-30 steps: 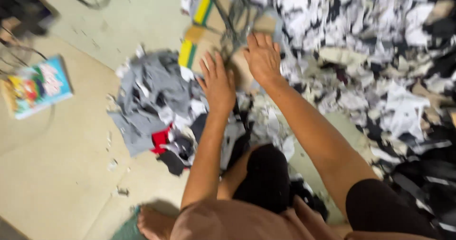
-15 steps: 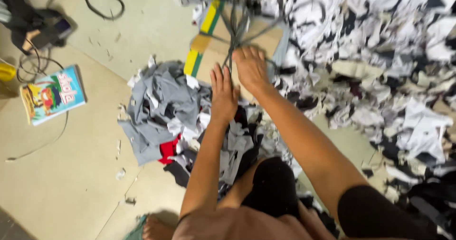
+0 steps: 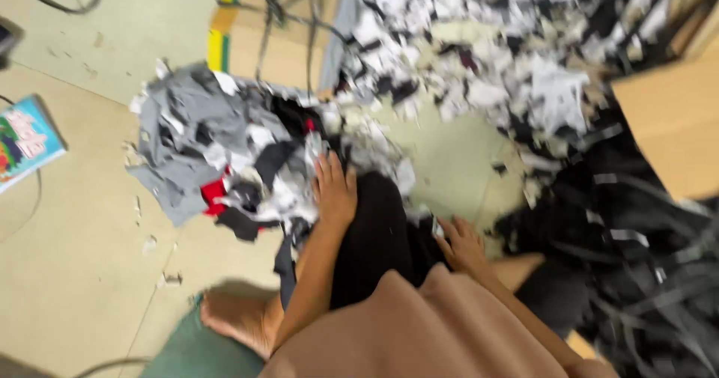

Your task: The person sits on the floor and wraps a stack of papers with cardboard using a green plastic strap, tying it securely. They then place the wrapped bundle aside and begin arranging white fabric pieces on a separate piece of cardboard.

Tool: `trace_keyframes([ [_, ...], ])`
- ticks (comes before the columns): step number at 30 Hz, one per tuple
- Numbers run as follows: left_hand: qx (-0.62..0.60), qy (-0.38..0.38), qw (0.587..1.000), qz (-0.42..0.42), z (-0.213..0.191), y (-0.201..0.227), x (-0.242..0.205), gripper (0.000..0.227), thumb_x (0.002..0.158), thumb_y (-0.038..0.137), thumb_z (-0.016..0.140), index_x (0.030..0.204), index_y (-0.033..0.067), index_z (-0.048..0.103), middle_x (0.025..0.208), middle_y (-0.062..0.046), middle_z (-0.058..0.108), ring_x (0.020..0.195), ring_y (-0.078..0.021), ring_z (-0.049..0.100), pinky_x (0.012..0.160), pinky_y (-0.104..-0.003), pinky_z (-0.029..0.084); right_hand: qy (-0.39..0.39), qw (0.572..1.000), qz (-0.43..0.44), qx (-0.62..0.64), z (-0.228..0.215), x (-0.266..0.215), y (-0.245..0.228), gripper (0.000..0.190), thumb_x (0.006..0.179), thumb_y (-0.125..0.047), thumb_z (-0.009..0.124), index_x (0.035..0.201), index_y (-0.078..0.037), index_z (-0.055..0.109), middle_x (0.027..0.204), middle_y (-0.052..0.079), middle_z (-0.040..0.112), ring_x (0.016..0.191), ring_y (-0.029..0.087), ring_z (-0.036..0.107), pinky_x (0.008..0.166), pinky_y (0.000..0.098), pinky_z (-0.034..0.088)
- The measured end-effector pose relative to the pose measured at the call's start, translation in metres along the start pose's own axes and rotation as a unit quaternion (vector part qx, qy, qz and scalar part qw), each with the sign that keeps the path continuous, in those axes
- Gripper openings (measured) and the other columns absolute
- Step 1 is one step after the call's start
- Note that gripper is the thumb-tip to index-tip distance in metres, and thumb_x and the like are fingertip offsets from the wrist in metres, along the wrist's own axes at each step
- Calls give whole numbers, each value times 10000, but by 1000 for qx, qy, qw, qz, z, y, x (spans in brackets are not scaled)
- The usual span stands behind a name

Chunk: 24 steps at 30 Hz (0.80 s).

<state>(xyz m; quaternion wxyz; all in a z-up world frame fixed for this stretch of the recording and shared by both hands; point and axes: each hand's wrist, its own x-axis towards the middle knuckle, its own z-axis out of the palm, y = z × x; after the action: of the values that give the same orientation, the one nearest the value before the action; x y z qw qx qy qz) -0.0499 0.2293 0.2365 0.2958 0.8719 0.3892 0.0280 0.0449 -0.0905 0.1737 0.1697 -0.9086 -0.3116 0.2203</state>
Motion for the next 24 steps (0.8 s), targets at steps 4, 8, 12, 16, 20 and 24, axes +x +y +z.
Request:
trace_keyframes([
  [4,29,-143,988,-40,-11,33,-16,697,1087,580,245,1654,181,169,1726,-110,112,1597,-283,63,1231,-651,140,-52,993,-40,-96,39,-5,28,516,992,-572,491,1369,-240,611,1483,146,497,1358,380,499,1099,618,385],
  [8,63,-96,993,-7,-35,66,-36,665,1095,558,263,1636,171,263,1697,-136,225,1580,-323,164,1176,-706,241,43,990,-131,38,55,17,33,333,942,-310,664,1217,-132,723,1272,186,692,1143,420,676,1002,534,515],
  [12,28,-73,997,-3,-66,76,-71,633,1100,557,247,1631,215,298,1694,-77,255,1579,-280,177,1206,-667,208,-114,965,-4,235,-30,-23,-36,613,1045,-563,489,1506,-158,506,1486,237,530,1357,487,498,1159,600,369],
  [16,-18,-9,999,29,-80,92,-103,527,1108,425,329,1575,197,420,1653,-78,338,1559,-275,232,1243,-602,173,-192,976,-67,72,-26,-34,-53,708,913,-401,657,1546,-412,340,1477,118,516,1292,449,571,1124,587,445],
  [20,-13,2,1000,11,-57,94,-109,444,1085,382,401,1499,249,493,1605,-28,390,1541,-244,252,1253,-585,136,-192,976,-106,-7,-3,-30,-73,443,910,-216,631,1347,-282,612,1199,107,715,1125,394,696,958,544,579],
  [24,-15,-9,1000,-24,-53,105,-101,429,1083,366,406,1480,240,508,1608,-24,382,1553,-226,220,1258,-565,115,-120,988,-74,61,25,-4,-32,394,900,-254,678,1291,-289,651,1173,134,702,1148,394,672,979,515,568],
])
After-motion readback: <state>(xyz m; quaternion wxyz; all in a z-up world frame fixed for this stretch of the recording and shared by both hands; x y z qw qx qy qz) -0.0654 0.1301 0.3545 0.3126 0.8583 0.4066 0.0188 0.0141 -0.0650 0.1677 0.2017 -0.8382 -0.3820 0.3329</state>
